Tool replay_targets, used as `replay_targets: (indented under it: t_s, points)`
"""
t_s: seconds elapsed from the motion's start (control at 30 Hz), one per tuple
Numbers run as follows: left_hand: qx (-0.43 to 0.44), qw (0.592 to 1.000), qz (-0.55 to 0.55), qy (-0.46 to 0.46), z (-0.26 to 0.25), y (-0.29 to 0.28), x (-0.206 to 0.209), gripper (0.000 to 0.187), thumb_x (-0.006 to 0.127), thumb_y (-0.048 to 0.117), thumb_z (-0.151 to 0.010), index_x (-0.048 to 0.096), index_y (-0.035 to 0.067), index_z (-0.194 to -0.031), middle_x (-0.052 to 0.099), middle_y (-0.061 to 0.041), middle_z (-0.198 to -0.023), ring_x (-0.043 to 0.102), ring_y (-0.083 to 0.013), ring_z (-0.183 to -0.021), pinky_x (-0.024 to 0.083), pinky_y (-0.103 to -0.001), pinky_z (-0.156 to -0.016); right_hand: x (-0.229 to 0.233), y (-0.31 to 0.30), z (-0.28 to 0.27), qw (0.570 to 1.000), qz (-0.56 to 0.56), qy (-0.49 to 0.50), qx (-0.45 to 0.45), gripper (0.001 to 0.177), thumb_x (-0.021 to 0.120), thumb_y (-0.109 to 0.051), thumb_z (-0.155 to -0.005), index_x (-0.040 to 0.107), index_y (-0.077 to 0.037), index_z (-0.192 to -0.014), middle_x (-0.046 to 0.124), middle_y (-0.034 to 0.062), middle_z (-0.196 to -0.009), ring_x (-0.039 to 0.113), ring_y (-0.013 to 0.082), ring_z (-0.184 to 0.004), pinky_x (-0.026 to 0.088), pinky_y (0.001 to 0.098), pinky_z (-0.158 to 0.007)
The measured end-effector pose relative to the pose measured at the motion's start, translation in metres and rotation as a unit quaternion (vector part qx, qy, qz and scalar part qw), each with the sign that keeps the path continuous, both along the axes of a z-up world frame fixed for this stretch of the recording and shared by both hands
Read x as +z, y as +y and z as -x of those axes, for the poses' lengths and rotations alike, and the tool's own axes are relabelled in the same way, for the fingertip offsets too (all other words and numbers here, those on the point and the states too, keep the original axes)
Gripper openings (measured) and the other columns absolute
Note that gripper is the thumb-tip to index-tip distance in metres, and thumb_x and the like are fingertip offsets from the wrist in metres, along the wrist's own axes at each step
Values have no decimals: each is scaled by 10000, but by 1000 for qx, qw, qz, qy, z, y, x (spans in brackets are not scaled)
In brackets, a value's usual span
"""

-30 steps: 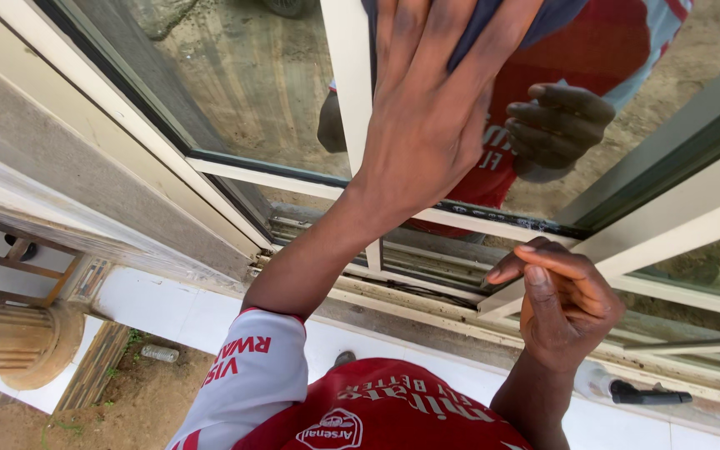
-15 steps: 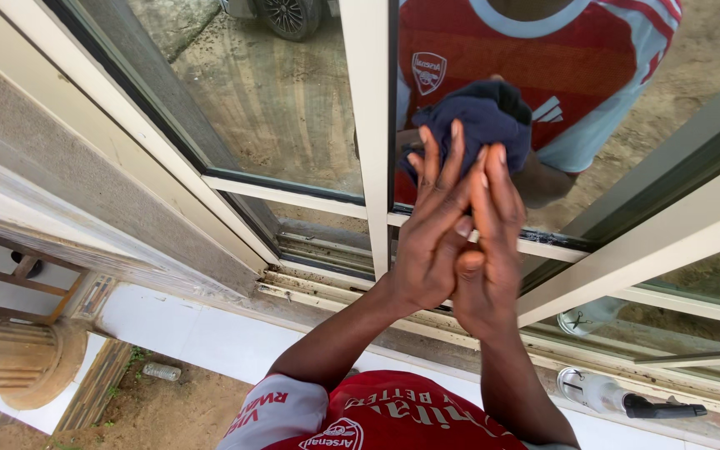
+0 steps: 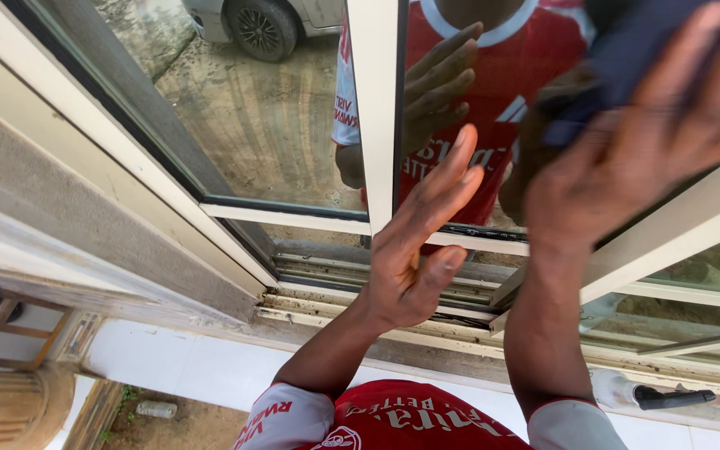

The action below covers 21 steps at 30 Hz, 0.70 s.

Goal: The person cleans glass window panes by hand using a dark cloth, wiping various sections of the glass and corners of the white frame.

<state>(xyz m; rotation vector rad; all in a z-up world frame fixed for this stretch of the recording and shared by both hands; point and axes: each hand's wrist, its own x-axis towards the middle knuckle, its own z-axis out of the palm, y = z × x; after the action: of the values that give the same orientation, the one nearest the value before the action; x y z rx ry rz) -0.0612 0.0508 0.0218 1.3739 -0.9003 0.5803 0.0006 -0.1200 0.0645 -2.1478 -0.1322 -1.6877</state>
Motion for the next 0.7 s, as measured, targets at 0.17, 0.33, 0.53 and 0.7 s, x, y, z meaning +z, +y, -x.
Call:
replay_targets:
  t_s: [0.17, 0.33, 0.53, 0.7]
  points:
    - [-24, 998, 52, 16, 1, 20, -9, 442, 523, 334, -1187, 510, 58, -1532, 442, -180, -1630, 430, -313, -1526, 407, -463, -1296, -4, -5, -16, 971, -133, -71, 184, 530, 384, 12, -1127, 376, -139, -1635, 348, 21, -1681, 383, 290, -1526, 303, 398, -1266]
    - [-28, 988, 151, -23, 0, 13, -13, 334, 571, 270, -1135, 621, 24, -1355, 616, -220, -1448, 613, -344, -1356, 580, -489, -1164, 16, 48, -28, 999, 23, -25, 10, 474, 491, -29, -1059, 534, -50, -1531, 420, 129, -1610, 246, 372, -1528, 217, 531, -1299]
    - [90, 981, 132, -112, 2, 7, -13, 208, 534, 207, -1140, 618, 19, -1168, 689, -170, -1206, 661, -207, -1065, 568, -321, -924, -5, 47, 1, 979, 142, 32, 146, 396, 516, 7, -1099, 631, -80, -1468, 523, 135, -1550, 279, 385, -1503, 237, 619, -1294]
    - [30, 980, 191, -52, -1, 12, -16, 193, 565, 154, -1119, 614, -13, -1202, 634, -176, -1198, 669, -207, -1068, 647, -333, -924, -5, -4, 3, 996, 71, -22, 46, 492, 521, 25, -972, 598, -8, -1457, 481, 211, -1561, 274, 437, -1502, 147, 625, -1283]
